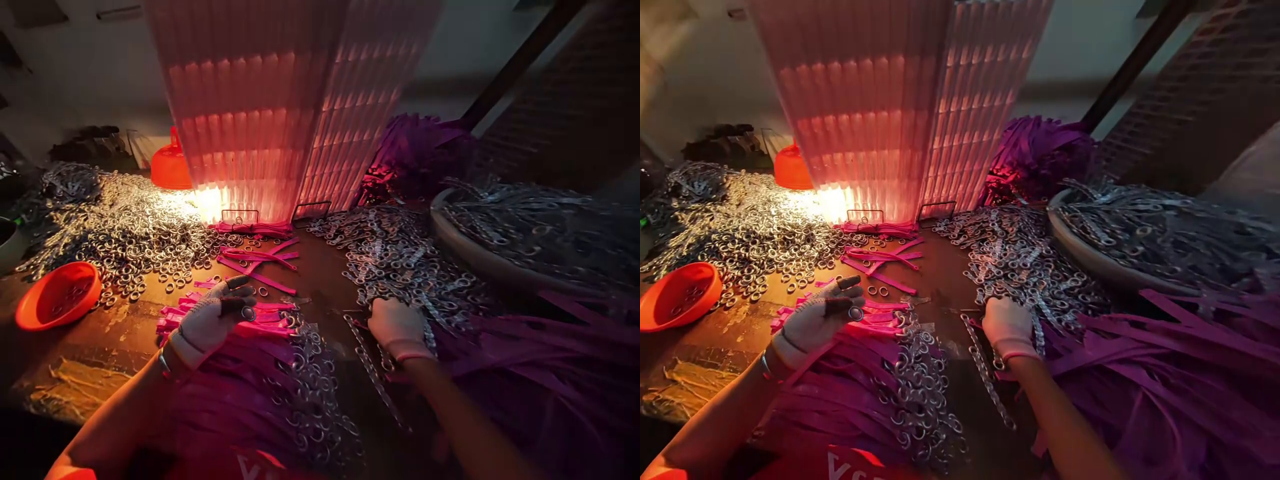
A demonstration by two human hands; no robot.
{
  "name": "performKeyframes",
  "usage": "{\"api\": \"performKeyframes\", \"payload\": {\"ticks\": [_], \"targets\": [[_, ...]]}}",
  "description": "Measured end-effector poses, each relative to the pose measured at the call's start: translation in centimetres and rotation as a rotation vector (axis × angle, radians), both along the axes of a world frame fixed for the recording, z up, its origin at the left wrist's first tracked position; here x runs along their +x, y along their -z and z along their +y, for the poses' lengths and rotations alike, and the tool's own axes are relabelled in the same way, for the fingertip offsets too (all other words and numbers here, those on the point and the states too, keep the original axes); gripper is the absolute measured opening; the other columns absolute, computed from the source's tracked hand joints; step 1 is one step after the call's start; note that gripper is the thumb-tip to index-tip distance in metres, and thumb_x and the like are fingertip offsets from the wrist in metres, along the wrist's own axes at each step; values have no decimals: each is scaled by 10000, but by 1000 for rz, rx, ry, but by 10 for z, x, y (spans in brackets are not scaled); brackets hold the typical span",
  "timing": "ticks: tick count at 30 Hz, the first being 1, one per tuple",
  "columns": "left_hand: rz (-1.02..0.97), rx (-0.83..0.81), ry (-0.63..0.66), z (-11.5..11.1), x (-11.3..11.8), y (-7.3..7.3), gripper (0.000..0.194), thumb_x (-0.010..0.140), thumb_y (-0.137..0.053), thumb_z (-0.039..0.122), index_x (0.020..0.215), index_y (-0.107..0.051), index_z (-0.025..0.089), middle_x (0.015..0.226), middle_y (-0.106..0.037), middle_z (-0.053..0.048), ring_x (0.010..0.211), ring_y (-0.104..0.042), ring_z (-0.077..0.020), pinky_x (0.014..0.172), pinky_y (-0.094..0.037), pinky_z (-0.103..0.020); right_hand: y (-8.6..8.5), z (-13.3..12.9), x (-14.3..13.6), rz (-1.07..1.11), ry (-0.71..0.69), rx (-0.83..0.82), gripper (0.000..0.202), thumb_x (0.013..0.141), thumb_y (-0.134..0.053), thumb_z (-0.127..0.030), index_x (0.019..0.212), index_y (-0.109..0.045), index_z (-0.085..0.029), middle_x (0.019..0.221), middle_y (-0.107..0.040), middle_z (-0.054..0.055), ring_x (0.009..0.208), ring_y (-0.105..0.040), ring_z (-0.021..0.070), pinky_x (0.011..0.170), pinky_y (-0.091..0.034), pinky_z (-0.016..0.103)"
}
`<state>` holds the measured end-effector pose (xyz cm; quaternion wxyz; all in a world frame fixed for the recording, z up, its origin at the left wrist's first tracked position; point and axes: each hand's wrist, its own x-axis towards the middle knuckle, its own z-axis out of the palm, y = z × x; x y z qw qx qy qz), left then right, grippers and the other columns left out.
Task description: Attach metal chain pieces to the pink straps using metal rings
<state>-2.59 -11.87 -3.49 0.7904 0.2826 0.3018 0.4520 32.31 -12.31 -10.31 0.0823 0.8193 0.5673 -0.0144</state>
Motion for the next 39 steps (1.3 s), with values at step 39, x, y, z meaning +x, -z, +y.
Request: {"api": "performKeyframes", "payload": {"ticks": [39], "targets": [[459, 268, 137, -40, 48, -22, 311, 798, -651, 266, 1076, -622, 129, 822, -644, -47, 648, -580, -106, 563, -450, -200, -65, -91, -152, 494, -565, 662, 69, 697, -524, -180, 659, -580, -191, 598, -610, 47, 544, -481, 153, 552, -203, 308]]}}
